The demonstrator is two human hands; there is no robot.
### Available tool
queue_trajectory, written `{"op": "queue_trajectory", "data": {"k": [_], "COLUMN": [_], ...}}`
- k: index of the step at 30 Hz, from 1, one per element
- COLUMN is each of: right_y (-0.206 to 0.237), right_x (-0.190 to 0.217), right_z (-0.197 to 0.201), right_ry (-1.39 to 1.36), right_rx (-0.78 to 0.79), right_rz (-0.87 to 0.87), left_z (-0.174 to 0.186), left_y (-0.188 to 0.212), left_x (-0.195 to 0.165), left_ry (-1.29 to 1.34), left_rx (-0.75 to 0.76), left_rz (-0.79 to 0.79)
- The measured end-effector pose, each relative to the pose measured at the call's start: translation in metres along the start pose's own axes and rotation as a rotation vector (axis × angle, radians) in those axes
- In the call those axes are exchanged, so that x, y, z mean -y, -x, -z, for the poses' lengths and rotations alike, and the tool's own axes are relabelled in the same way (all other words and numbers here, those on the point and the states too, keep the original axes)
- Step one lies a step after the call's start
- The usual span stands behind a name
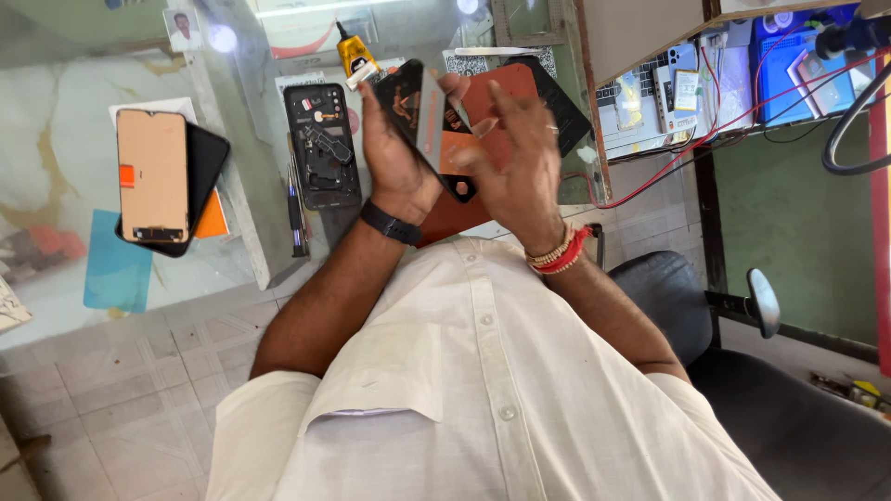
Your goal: The person applies adhesive from a glue bottle around the frame of a disassembled smartphone, then aligns the screen assembly onto the phone body and presses it into place. They then use a screwdriver to work on screws along the edge of the assembled phone on the work mat.
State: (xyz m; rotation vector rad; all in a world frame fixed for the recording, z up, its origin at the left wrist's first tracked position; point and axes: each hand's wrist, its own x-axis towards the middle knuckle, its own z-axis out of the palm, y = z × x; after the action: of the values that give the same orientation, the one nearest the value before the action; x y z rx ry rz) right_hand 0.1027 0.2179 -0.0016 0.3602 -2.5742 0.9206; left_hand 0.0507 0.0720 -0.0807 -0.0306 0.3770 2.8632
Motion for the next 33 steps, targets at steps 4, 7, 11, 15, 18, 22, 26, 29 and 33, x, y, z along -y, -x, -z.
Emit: {"op": "queue_trajectory", "data": {"k": [4,7,11,15,18,22,26,29,33], "right_y": [0.012,0.020,0.029,0.029,0.026,0.024,0.024,0.022,0.021], "right_x": [-0.014,-0.022,-0.022,-0.020,-0.020,-0.018,-0.019,-0.020,-0.021], "right_z": [0.018,0.019,0.008,0.003,0.002,-0.001,-0.001,-0.001,0.001], "right_ry": [-0.166,-0.020,0.098,0.093,0.066,0.019,0.012,0.002,-0.019], "right_rx": [-0.167,-0.214,-0.198,-0.212,-0.187,-0.190,-0.175,-0.167,-0.141], "right_rz": [-0.058,0.169,0.405,0.442,0.435,0.418,0.408,0.397,0.370], "left_z": [0.007,0.009,0.009,0.010,0.011,0.012,0.010,0.008,0.005], "left_y": [0.000,-0.001,-0.002,0.001,0.002,0.000,0.000,0.001,0.001], "left_x": [-0.012,-0.014,-0.011,-0.006,-0.002,0.002,0.005,0.007,0.007], "left_ry": [0.175,0.249,0.256,0.224,0.201,0.222,0.165,0.167,0.156], "left_rx": [0.007,-0.021,-0.037,-0.031,-0.083,-0.120,-0.176,-0.217,-0.265], "left_rz": [0.077,0.086,0.110,0.118,0.143,0.158,0.189,0.190,0.208]}}
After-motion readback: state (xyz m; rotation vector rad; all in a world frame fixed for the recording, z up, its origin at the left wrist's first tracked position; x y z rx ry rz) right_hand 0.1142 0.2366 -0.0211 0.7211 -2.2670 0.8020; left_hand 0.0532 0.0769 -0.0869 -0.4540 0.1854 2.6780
